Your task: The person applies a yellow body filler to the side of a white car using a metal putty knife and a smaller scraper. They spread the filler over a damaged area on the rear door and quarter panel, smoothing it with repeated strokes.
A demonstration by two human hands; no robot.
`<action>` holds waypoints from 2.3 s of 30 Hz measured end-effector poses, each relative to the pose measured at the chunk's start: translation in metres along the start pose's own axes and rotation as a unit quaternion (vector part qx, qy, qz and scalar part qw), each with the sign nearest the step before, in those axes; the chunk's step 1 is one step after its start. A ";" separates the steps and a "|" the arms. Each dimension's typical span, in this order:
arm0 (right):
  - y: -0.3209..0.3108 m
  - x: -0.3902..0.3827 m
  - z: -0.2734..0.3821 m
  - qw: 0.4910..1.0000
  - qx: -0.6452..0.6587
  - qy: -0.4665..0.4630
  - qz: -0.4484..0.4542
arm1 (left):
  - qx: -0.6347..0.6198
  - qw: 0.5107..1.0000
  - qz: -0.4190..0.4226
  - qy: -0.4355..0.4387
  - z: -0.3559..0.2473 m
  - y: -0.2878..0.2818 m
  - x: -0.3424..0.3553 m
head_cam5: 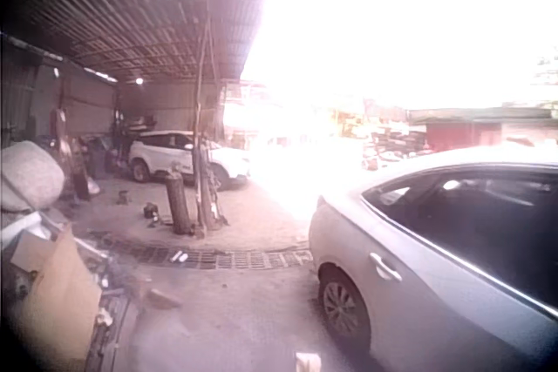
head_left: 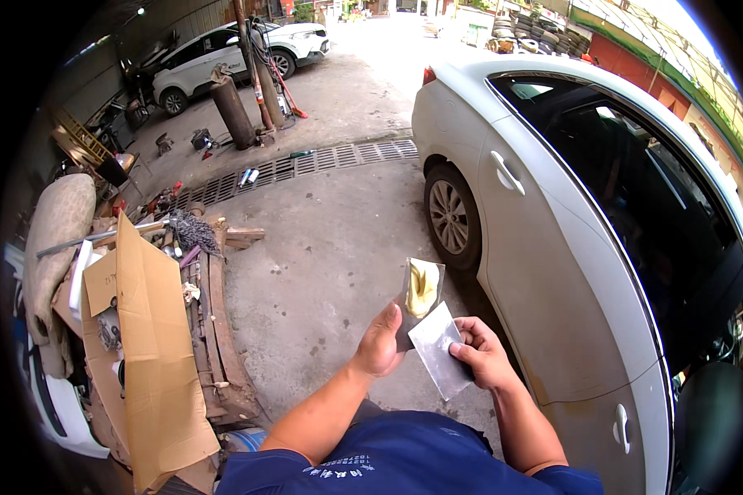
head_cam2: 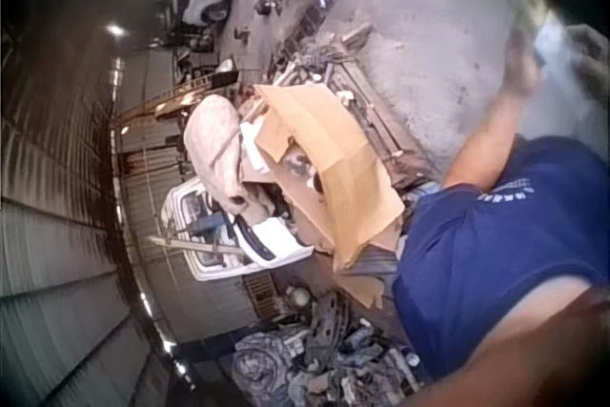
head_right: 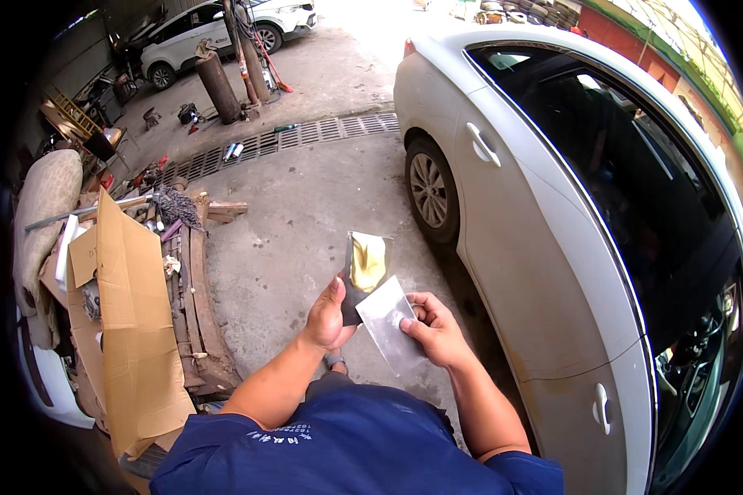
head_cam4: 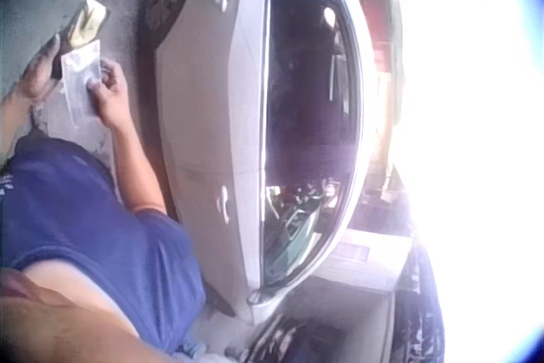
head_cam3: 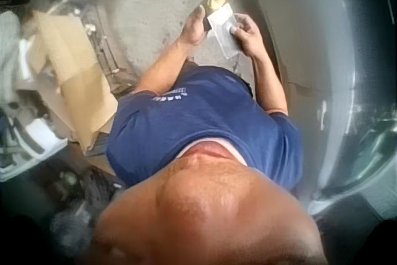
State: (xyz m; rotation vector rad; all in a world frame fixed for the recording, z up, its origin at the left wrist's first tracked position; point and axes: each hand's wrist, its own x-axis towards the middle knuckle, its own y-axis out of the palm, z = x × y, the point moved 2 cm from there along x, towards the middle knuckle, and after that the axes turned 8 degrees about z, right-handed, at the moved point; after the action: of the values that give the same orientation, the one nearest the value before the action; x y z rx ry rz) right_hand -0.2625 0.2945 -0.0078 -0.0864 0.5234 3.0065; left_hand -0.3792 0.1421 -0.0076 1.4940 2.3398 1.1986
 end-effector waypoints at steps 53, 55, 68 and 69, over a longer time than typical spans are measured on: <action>-0.121 0.608 0.118 0.972 -0.019 -0.191 -0.137 | -0.159 0.968 0.117 -0.157 -0.213 -0.439 0.483; -0.102 0.616 0.097 0.986 -0.024 -0.088 -0.142 | -0.083 0.980 0.110 -0.141 -0.215 -0.451 0.506; -0.090 0.619 0.148 0.919 -0.082 -0.306 -0.236 | -0.068 0.898 0.259 -0.350 -0.196 -0.469 0.555; -0.087 0.615 0.154 0.911 -0.161 -0.321 -0.203 | -0.170 0.861 0.266 -0.399 -0.195 -0.471 0.556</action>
State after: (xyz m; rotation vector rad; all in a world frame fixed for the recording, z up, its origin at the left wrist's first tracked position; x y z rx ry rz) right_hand -0.8717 0.4755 0.0642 0.6611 -0.0609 2.4635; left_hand -1.0916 0.3899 -0.0237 2.0266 1.1540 0.7574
